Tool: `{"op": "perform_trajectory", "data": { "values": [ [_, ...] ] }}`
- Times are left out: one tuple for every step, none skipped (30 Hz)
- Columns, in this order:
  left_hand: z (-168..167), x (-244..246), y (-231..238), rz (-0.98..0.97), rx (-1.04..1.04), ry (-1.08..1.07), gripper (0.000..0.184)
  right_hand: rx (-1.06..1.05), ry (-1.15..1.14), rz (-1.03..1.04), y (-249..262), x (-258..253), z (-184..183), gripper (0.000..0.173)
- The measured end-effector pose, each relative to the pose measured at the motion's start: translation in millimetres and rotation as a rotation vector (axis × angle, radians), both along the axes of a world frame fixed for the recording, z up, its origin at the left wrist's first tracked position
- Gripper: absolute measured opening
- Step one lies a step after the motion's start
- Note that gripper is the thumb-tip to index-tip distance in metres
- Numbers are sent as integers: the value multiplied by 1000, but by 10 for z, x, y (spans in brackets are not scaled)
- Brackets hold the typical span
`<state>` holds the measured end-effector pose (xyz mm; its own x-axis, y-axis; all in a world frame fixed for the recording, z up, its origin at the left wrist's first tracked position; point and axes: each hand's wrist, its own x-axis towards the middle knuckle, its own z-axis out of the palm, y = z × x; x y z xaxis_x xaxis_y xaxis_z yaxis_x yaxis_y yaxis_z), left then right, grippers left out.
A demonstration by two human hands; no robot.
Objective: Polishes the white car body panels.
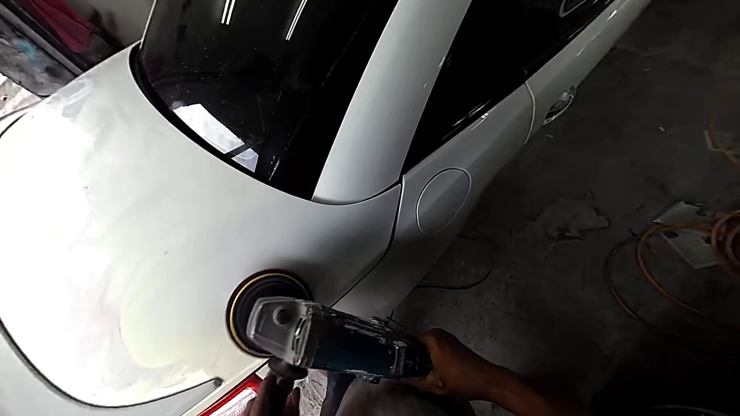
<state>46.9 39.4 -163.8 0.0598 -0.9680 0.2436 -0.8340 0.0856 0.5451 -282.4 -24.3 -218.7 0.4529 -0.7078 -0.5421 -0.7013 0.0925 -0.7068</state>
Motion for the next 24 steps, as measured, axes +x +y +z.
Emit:
{"op": "perform_trajectory", "data": {
  "values": [
    [-26,-137,-100,-29,0,-1,45,14,1,-61,75,-149,-50,65],
    [-56,-276,-221,-61,-8,-4,46,23,-5,-129,151,-296,-104,66],
    [-86,-416,-365,-96,-18,-11,47,14,-15,-204,224,-435,-157,65],
    [-109,-565,-526,-135,-21,-17,46,-2,-23,-281,278,-564,-198,65],
    [-121,-716,-689,-174,-18,-21,46,-16,-30,-355,313,-678,-213,64],
    [-126,-857,-848,-216,-7,-31,44,-25,-49,-425,333,-777,-217,63],
    [-120,-993,-1008,-257,1,-43,42,-22,-73,-499,334,-864,-222,61],
    [-110,-1119,-1155,-292,5,-49,41,-10,-99,-573,330,-932,-227,59],
    [-101,-1219,-1275,-322,18,-48,40,6,-123,-638,325,-976,-236,57],
    [-93,-1277,-1371,-347,32,-44,39,18,-147,-691,319,-989,-265,55],
    [-98,-1301,-1445,-371,25,-44,39,35,-174,-739,315,-971,-310,53],
    [-110,-1310,-1492,-389,15,-46,39,54,-196,-769,309,-956,-346,51],
    [-119,-1308,-1500,-399,10,-44,39,67,-218,-781,313,-944,-378,48],
    [-121,-1275,-1453,-394,21,-46,40,79,-238,-767,335,-917,-406,47],
    [-117,-1203,-1357,-378,50,-54,42,90,-249,-726,365,-872,-427,47],
    [-106,-1099,-1223,-349,100,-68,44,88,-243,-669,391,-811,-450,49],
    [-92,-969,-1062,-309,165,-78,45,78,-221,-584,399,-744,-468,53],
    [-85,-825,-876,-260,223,-77,45,65,-188,-486,394,-666,-482,56],
    [-87,-678,-664,-205,258,-69,44,67,-163,-392,381,-577,-484,59],
    [-96,-543,-445,-139,271,-59,45,77,-141,-300,351,-480,-473,60],
    [-94,-424,-244,-72,276,-49,45,84,-113,-206,293,-374,-455,62],
    [-102,-312,-67,-11,259,-45,46,77,-81,-114,217,-260,-439,63],
    [-121,-218,95,42,227,-45,46,69,-50,-33,141,-148,-417,63],
    [-146,-151,229,89,199,-49,47,68,-20,37,72,-52,-392,62]
  ]
}}
